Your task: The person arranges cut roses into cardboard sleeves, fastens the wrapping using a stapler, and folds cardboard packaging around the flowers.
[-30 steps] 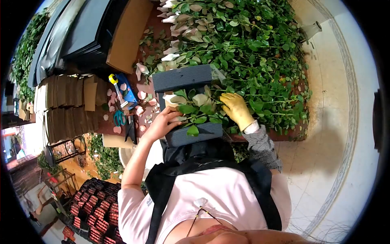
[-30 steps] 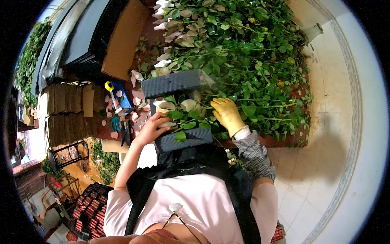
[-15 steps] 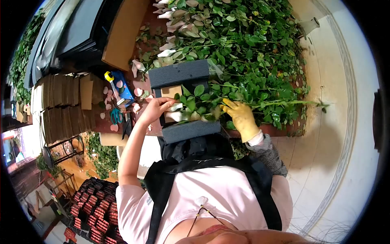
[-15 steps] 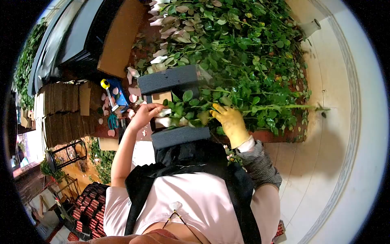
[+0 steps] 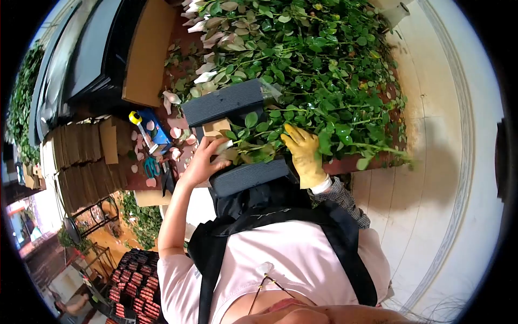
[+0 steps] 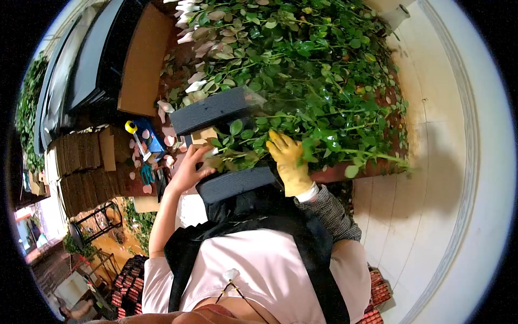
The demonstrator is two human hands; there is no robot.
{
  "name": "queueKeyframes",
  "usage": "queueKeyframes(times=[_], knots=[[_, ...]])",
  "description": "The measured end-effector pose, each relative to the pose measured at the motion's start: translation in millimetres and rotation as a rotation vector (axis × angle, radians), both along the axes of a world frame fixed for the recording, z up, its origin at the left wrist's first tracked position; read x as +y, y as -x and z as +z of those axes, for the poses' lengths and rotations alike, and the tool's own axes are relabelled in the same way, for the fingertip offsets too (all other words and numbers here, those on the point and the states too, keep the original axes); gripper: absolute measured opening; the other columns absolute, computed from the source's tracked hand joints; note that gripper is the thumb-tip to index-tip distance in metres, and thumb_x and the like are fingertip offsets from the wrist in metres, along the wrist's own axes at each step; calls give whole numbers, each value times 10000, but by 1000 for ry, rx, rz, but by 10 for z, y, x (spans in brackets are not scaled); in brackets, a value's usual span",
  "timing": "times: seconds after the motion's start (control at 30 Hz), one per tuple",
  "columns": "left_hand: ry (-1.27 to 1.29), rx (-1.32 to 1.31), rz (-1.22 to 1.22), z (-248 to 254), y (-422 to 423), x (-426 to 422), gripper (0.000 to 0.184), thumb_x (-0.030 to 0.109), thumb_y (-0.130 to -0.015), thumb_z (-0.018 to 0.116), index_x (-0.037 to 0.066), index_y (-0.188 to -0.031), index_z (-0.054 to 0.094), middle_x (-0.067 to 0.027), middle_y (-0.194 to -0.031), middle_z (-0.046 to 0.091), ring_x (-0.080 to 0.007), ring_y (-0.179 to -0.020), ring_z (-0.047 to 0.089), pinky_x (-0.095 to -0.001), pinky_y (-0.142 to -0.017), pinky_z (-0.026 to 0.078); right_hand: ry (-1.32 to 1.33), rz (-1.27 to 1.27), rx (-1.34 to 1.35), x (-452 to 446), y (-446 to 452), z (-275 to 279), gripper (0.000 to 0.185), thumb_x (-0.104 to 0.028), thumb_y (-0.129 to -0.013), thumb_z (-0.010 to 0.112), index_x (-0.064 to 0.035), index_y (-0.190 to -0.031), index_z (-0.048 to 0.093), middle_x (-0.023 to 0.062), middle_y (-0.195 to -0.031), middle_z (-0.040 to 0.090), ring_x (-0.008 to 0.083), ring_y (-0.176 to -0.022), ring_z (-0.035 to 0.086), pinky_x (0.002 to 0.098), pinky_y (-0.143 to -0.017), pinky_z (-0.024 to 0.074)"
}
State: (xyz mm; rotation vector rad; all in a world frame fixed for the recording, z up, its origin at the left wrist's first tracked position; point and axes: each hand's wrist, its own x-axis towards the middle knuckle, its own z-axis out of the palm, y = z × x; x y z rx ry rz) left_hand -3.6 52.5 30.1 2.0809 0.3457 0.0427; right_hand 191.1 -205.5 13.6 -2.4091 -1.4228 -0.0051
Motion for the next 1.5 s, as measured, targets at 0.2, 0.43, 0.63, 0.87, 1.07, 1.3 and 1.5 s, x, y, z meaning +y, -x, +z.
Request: queueKeyframes(times=[0.2,0.43,0.63,0.87,1.07,1.3,1.5], knots=[[114,29,2,-183,75,122,436,102,-860,737,44,-1265,587,-121,-1202,507,-274,-1125,554,-349,-958,485,-257,161,-40,-9,-324,231,227,-123,-839,560,-140,-992,727,20,-1193,693,219,-1052,639,380,-812,525],[-236,205,-81,-94,71,-9,277,120,-833,701,9,-1083,657,-145,-1069,617,-370,-993,596,-429,-851,491,-130,155,-117,304,-473,402,329,-48,-840,509,-102,-1109,689,60,-1223,667,240,-1078,618,368,-876,500],[-625,-64,-148,41,93,-99,251,195,-767,761,52,-952,667,-116,-1092,573,-320,-1023,555,-444,-905,447,-18,234,-112,442,-415,-253,240,-23,-801,541,-105,-995,656,29,-1186,653,244,-1036,614,374,-849,498],[-396,21,-116,23,134,-72,253,150,-772,800,17,-931,656,-172,-1135,473,-367,-1052,528,-470,-861,489,175,141,198,192,-371,-189,172,-21,-839,587,-69,-936,721,118,-912,704,311,-879,677,416,-790,542],[-421,-22,-152,35,65,-85,260,183,-747,799,45,-939,691,-166,-1145,535,-355,-1003,551,-439,-886,478,364,380,767,277,-897,-115,332,-183,-928,615,-30,-1222,627,154,-1223,652,297,-1121,628,367,-973,499],[-477,12,-49,-4,85,-60,515,253,-700,836,51,-1134,646,-150,-1106,542,-362,-1024,546,-452,-875,468,1,273,364,1172,-1634,372,422,-199,-932,617,-104,-1335,536,149,-1307,591,294,-1189,567,422,-1042,451],[-336,-48,-114,-74,114,-19,357,169,-763,792,-22,-1001,607,-153,-1057,538,-366,-971,546,-434,-833,470,403,-116,-360,1861,-2213,-208,208,-117,-873,563,-122,-1051,671,69,-1159,671,244,-1190,561,405,-1042,408]])
